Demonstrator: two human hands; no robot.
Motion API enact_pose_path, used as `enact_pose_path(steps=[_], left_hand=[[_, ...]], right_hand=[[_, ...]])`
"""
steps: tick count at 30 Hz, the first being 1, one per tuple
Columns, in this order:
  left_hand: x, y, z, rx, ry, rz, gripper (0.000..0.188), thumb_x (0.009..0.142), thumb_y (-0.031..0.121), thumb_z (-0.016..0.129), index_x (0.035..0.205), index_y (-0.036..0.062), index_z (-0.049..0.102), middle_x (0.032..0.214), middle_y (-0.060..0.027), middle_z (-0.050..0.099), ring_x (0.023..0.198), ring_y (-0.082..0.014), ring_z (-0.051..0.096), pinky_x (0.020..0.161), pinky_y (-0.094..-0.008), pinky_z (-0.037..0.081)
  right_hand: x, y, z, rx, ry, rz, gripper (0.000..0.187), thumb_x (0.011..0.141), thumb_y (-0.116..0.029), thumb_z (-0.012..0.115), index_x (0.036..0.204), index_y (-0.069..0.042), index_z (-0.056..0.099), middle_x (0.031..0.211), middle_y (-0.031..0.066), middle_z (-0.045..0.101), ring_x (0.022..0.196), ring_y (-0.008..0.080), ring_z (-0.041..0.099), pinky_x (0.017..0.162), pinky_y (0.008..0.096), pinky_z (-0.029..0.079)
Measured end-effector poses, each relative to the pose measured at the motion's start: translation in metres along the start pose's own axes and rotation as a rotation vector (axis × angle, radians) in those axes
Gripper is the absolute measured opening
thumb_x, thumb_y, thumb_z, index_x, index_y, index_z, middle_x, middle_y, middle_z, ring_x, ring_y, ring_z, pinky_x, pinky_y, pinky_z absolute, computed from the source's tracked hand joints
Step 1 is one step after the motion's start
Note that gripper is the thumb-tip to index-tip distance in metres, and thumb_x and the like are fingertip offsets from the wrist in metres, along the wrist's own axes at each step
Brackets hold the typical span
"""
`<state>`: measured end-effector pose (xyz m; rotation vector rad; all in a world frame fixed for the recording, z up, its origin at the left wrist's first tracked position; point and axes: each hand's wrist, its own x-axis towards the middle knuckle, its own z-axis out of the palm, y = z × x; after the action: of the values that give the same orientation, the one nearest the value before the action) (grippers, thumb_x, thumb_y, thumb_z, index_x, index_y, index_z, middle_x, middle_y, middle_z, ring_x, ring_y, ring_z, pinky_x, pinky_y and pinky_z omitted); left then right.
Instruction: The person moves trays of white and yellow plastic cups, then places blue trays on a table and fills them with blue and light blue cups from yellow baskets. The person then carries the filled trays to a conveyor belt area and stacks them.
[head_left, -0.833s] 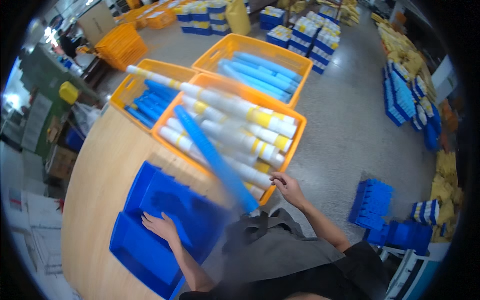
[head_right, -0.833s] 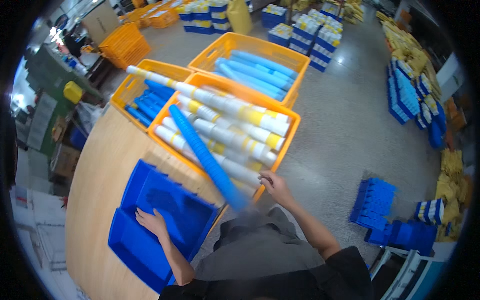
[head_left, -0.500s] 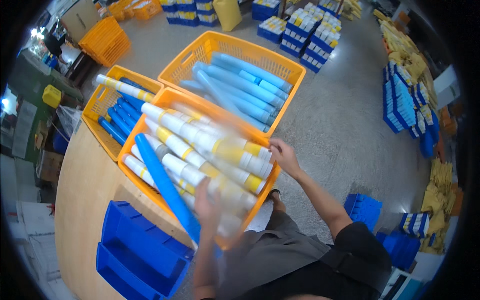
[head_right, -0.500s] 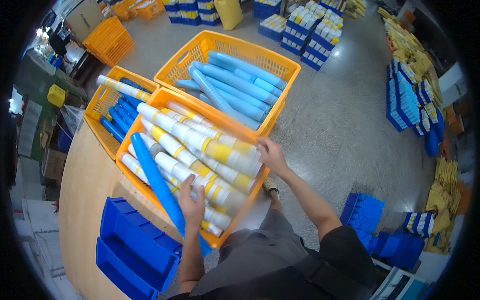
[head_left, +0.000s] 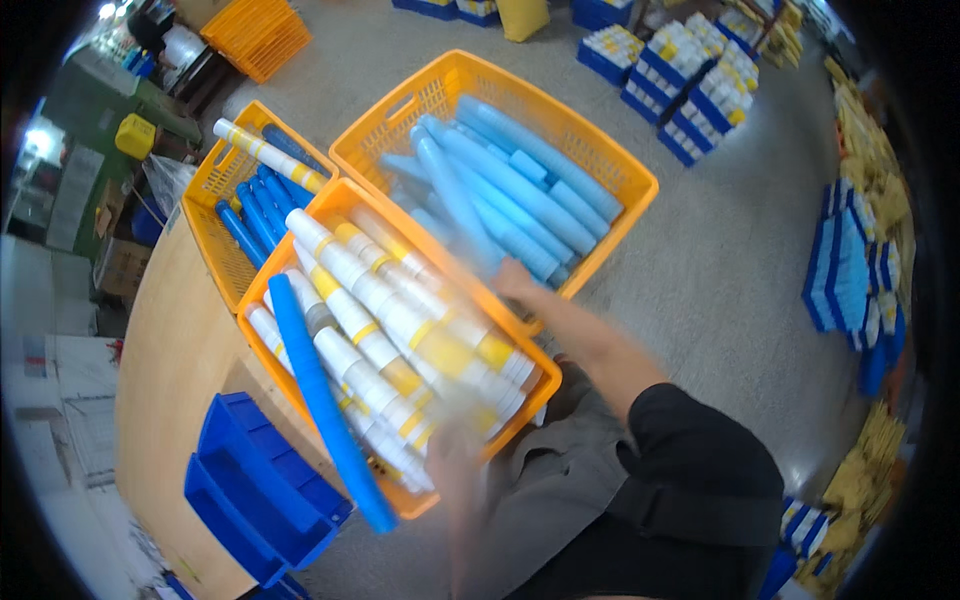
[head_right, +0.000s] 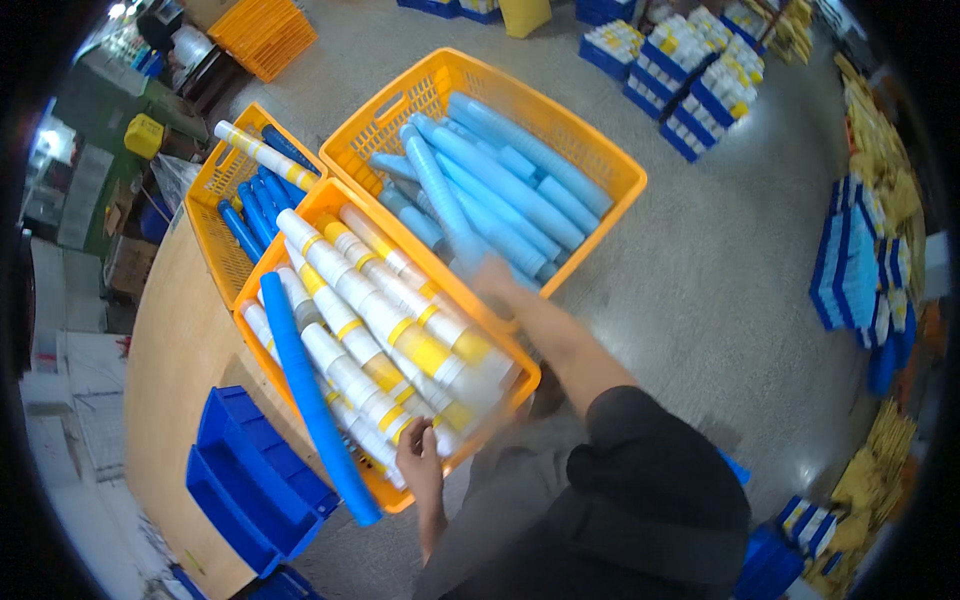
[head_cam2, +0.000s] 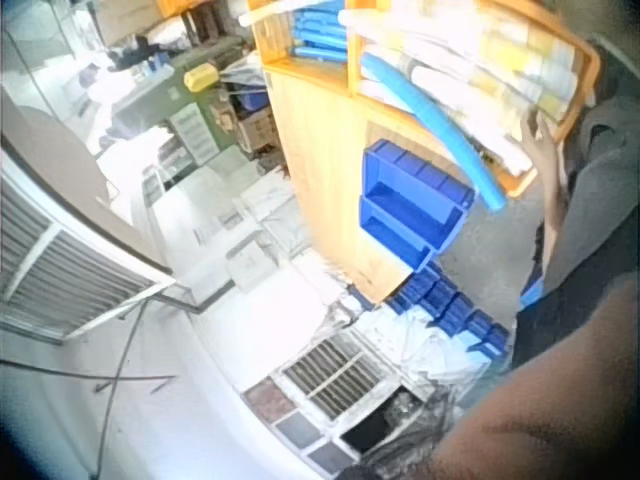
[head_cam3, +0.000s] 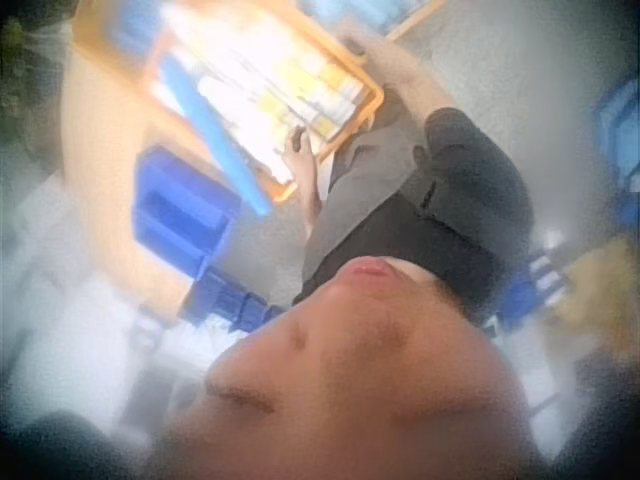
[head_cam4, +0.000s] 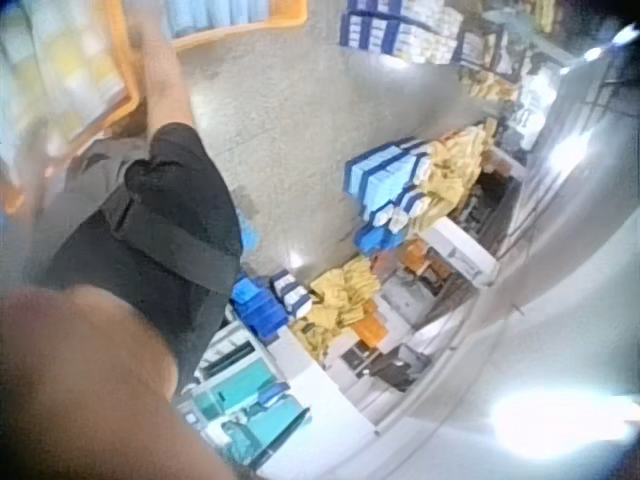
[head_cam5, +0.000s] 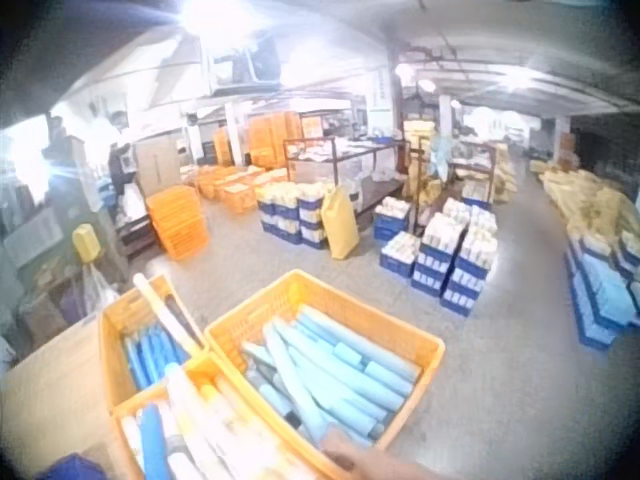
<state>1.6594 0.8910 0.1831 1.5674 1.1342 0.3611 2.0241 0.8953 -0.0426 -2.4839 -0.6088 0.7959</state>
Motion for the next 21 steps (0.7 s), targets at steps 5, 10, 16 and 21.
enact_pose_path(steps=[5, 10, 16, 21], left_hand=[[0.036, 0.026, 0.052, 0.04, 0.108, 0.013, 0.022, 0.099, 0.005, 0.059, 0.119, -0.0037, 0.064, 0.112, -0.0125, 0.069, 0.105, -0.0186, 0.066, 0.094, -0.0317, 0.052], [0.116, 0.067, 0.147, -0.061, 0.083, 0.062, 0.025, 0.096, 0.005, 0.062, 0.119, -0.0044, 0.064, 0.114, -0.016, 0.07, 0.104, -0.0232, 0.068, 0.095, -0.0362, 0.052], [0.246, 0.141, 0.253, -0.063, 0.172, -0.098, 0.074, 0.092, 0.023, 0.073, 0.149, -0.0034, 0.035, 0.152, -0.0228, 0.038, 0.138, -0.0318, 0.042, 0.112, -0.0432, 0.037], [0.274, 0.159, 0.263, -0.668, -0.052, -0.248, 0.066, 0.085, 0.012, 0.076, 0.14, -0.0025, 0.043, 0.122, -0.0174, 0.059, 0.112, -0.0253, 0.058, 0.096, -0.0424, 0.049]], right_hand=[[0.051, 0.006, 0.049, 0.151, 0.079, 0.096, 0.073, 0.085, -0.043, 0.075, 0.126, 0.012, 0.052, 0.129, 0.0291, 0.06, 0.122, 0.042, 0.057, 0.102, 0.0465, 0.046], [0.055, 0.018, 0.012, 0.342, 0.072, -0.089, 0.081, 0.075, -0.041, 0.08, 0.129, 0.01, 0.047, 0.121, 0.0303, 0.058, 0.116, 0.0423, 0.055, 0.098, 0.0482, 0.046], [-0.005, 0.009, -0.133, 0.366, -0.024, -0.385, 0.088, 0.079, -0.049, 0.074, 0.141, 0.005, 0.042, 0.123, 0.0296, 0.057, 0.116, 0.042, 0.053, 0.099, 0.0485, 0.044], [0.037, 0.065, -0.193, 0.277, -0.253, -0.659, 0.087, 0.081, -0.053, 0.074, 0.138, 0.005, 0.045, 0.118, 0.0288, 0.06, 0.113, 0.0409, 0.055, 0.1, 0.0479, 0.044]])
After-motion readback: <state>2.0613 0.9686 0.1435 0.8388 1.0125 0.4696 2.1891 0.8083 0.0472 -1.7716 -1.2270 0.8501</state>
